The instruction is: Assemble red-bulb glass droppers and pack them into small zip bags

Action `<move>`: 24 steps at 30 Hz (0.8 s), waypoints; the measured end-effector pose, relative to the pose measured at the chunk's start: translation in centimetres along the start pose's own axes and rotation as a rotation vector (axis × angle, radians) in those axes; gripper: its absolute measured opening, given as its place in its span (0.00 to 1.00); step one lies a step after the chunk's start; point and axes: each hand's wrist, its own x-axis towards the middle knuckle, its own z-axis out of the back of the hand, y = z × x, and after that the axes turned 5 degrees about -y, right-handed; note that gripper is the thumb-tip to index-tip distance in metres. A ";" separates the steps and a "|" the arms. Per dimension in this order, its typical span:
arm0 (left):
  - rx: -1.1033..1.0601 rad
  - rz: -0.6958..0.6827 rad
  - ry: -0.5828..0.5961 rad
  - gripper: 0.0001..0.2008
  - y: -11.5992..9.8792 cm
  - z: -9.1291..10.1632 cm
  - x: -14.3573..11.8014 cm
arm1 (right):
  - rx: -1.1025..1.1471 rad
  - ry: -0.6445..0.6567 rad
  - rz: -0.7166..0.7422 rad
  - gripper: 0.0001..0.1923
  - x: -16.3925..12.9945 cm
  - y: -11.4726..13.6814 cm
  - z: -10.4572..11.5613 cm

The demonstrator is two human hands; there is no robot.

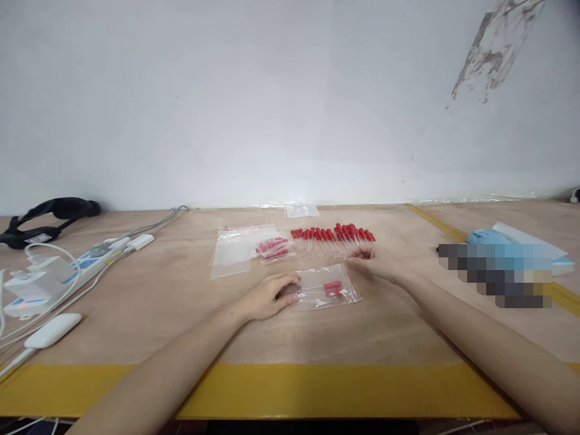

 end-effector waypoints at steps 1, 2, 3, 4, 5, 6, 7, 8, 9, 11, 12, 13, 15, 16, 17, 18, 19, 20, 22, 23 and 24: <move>-0.006 -0.006 0.009 0.10 0.0 0.0 0.0 | -0.068 -0.053 0.019 0.09 0.9 0.1 -0.2; -0.009 -0.012 0.019 0.10 -0.1 0.1 0.0 | -0.143 -0.096 0.038 0.08 1.8 0.3 -0.5; -0.010 -0.015 0.030 0.09 -0.1 0.1 0.0 | -0.219 -0.133 0.053 0.08 2.7 0.6 -0.9; -0.009 -0.015 0.039 0.09 -0.1 0.2 0.1 | -0.291 -0.164 0.060 0.08 3.6 0.9 -1.4; -0.010 -0.013 0.044 0.09 -0.1 0.2 0.1 | -0.358 -0.190 0.061 0.08 4.4 1.3 -2.0; -0.012 -0.009 0.047 0.09 -0.1 0.3 0.1 | -0.403 -0.210 0.051 0.08 5.2 1.7 -2.6; -0.016 -0.006 0.048 0.09 -0.1 0.3 0.1 | -0.436 -0.224 0.034 0.09 5.9 2.0 -3.3; -0.024 -0.005 0.049 0.09 -0.1 0.3 0.1 | -0.462 -0.231 0.010 0.09 6.5 2.3 -3.8; -0.031 -0.005 0.050 0.10 -0.2 0.4 0.0 | -0.479 -0.234 -0.017 0.09 7.1 2.5 -4.4; -0.038 -0.007 0.054 0.10 -0.2 0.4 0.0 | -0.516 -0.232 -0.069 0.09 8.0 2.7 -5.1; -0.037 -0.008 0.054 0.10 -0.3 0.4 0.0 | -0.530 -0.230 -0.091 0.11 8.3 2.7 -5.4; -0.034 -0.006 0.052 0.10 -0.3 0.4 0.0 | -0.542 -0.228 -0.107 0.12 8.6 2.7 -5.6; -0.028 0.002 0.047 0.10 -0.3 0.4 0.0 | -0.555 -0.224 -0.125 0.14 8.9 2.7 -5.7; -0.027 0.005 0.045 0.10 -0.3 0.3 0.0 | -0.558 -0.222 -0.127 0.14 8.9 2.8 -5.7; -0.028 0.009 0.041 0.10 -0.3 0.3 0.0 | -0.558 -0.221 -0.128 0.14 9.0 2.8 -5.7; -0.028 0.011 0.038 0.10 -0.2 0.2 0.0 | -0.556 -0.219 -0.126 0.14 8.9 2.9 -5.5; -0.029 0.009 0.035 0.10 -0.2 0.2 0.0 | -0.553 -0.217 -0.124 0.14 8.9 3.0 -5.4; -0.029 0.006 0.033 0.10 -0.1 0.1 0.0 | -0.546 -0.215 -0.120 0.13 8.7 3.1 -5.1; -0.027 0.001 0.031 0.10 0.0 0.0 0.0 | -0.527 -0.214 -0.107 0.12 8.2 3.3 -4.4; -0.025 -0.001 0.031 0.10 0.1 0.0 0.0 | -0.523 -0.219 -0.095 0.13 7.8 3.3 -4.0; -0.024 -0.002 0.030 0.10 0.1 0.0 0.0 | -0.508 -0.230 -0.082 0.14 7.3 3.2 -3.5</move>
